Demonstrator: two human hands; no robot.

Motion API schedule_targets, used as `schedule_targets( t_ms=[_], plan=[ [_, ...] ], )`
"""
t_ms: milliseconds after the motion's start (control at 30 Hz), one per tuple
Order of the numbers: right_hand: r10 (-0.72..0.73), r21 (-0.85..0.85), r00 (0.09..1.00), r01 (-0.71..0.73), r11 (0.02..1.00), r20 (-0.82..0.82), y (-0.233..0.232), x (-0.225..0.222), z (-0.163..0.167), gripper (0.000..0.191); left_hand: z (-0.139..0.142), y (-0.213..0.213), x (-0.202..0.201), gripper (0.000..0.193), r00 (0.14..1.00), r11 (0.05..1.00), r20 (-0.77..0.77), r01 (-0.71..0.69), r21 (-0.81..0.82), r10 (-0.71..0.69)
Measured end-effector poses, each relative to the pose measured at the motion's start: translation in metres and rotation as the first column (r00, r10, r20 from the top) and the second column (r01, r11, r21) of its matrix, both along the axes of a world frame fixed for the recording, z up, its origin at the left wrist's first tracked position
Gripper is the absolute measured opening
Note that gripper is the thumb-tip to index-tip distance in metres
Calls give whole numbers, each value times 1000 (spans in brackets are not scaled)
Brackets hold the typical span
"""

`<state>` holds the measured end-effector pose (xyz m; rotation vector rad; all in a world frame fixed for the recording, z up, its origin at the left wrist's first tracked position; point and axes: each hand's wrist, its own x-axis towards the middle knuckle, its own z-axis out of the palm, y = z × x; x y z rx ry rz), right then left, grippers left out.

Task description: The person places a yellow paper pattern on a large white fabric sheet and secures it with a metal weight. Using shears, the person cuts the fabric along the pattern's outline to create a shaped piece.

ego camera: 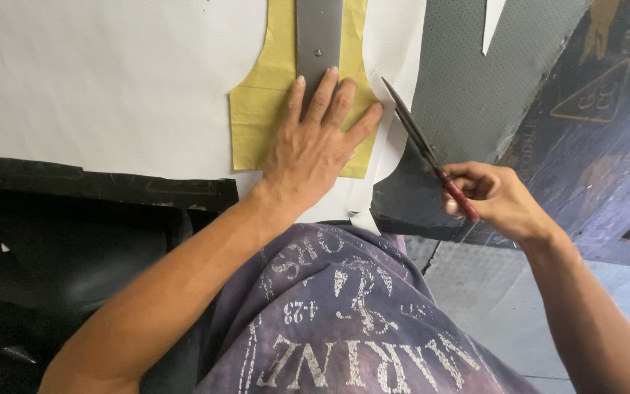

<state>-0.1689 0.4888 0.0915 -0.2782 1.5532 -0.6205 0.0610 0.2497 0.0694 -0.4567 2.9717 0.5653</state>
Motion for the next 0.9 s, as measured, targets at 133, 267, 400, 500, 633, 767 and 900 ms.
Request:
schedule_targets(
  t_ms=[133, 267, 400, 500, 633, 767, 900],
  plan=[
    [-48, 18, 999, 48, 999, 1, -4, 7, -4, 63, -2, 0, 0, 62, 1000, 1000, 11, 16, -22, -16],
    [-24, 35, 999, 25, 999, -23, -6, 9, -3, 63, -1, 1, 0, 62, 1000, 1000, 20, 17, -16, -16],
    [-39, 23, 999, 39, 999, 1, -4, 10, -3, 60, -1, 1, 0, 62, 999, 999, 28, 25, -24, -24],
    [-13, 15, 999, 14, 1000, -37, -2, 14, -4, 57, -1, 0, 0, 63, 999, 999, 24, 23, -29, -22],
    [-101, -23, 995, 102, 995, 21, 0, 21, -10, 59, 1, 0, -1, 63, 1000, 1000, 20, 15, -15, -15],
    [-133, -44, 991, 134, 990, 10, -1, 30, -17, 58, 2, 0, -2, 64, 999, 999, 32, 20, -25, -19],
    [-127, -72, 992, 128, 989, 14, 0, 35, -17, 58, 3, 0, -1, 64, 999, 1000, 33, 14, -15, -14]
  ],
)
